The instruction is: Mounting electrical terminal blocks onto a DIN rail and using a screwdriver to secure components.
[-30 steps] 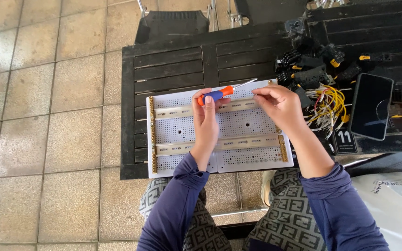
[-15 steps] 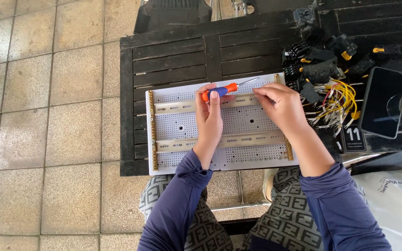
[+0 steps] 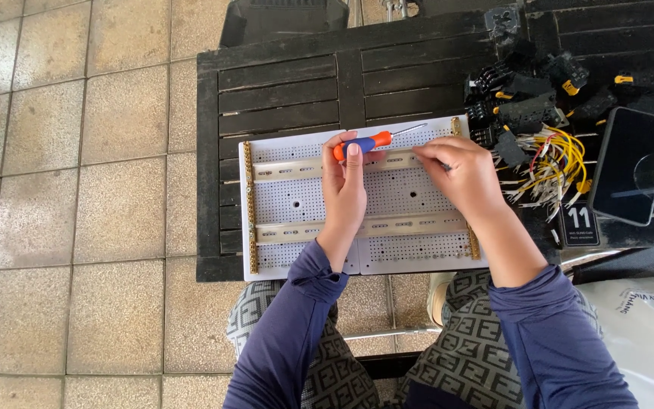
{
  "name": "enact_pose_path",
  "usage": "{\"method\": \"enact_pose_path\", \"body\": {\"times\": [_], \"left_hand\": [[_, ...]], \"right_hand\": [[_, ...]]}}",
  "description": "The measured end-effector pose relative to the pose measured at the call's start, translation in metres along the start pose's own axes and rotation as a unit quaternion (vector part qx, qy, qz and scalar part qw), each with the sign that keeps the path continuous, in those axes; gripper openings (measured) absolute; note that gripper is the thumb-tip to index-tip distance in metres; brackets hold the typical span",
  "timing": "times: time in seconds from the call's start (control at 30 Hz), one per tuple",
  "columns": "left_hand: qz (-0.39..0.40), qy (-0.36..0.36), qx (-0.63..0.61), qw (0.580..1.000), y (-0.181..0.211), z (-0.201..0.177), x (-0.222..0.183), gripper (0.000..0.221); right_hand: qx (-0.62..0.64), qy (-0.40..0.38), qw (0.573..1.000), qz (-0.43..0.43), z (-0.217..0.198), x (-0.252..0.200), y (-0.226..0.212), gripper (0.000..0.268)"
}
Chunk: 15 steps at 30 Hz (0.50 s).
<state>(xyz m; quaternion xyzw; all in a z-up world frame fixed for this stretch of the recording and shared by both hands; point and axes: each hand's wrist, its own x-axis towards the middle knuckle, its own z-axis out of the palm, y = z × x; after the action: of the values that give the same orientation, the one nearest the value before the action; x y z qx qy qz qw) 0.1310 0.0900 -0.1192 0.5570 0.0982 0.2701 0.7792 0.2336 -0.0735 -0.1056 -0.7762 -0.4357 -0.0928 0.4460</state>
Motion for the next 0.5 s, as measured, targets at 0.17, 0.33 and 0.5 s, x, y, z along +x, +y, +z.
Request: {"method": "enact_pose_path", "body": {"times": [0.17, 0.33, 0.5], "left_hand": [[0.004, 0.003, 0.002, 1.000, -0.006, -0.002, 0.001, 0.024], [0.006, 0.005, 0.000, 1.000, -0.009, -0.002, 0.002, 0.024], [0.008, 0.004, 0.008, 1.000, -0.005, -0.001, 0.001, 0.025]], "right_hand": [[-0.019, 0.015, 1.000, -0.015, 0.007, -0.006, 0.009, 0.015], [-0.045, 0.008, 0.998, -0.034, 0.008, -0.005, 0.009, 0.016], [-0.038, 0.018, 0.998, -0.041, 0.009, -0.006, 0.013, 0.015]]}}
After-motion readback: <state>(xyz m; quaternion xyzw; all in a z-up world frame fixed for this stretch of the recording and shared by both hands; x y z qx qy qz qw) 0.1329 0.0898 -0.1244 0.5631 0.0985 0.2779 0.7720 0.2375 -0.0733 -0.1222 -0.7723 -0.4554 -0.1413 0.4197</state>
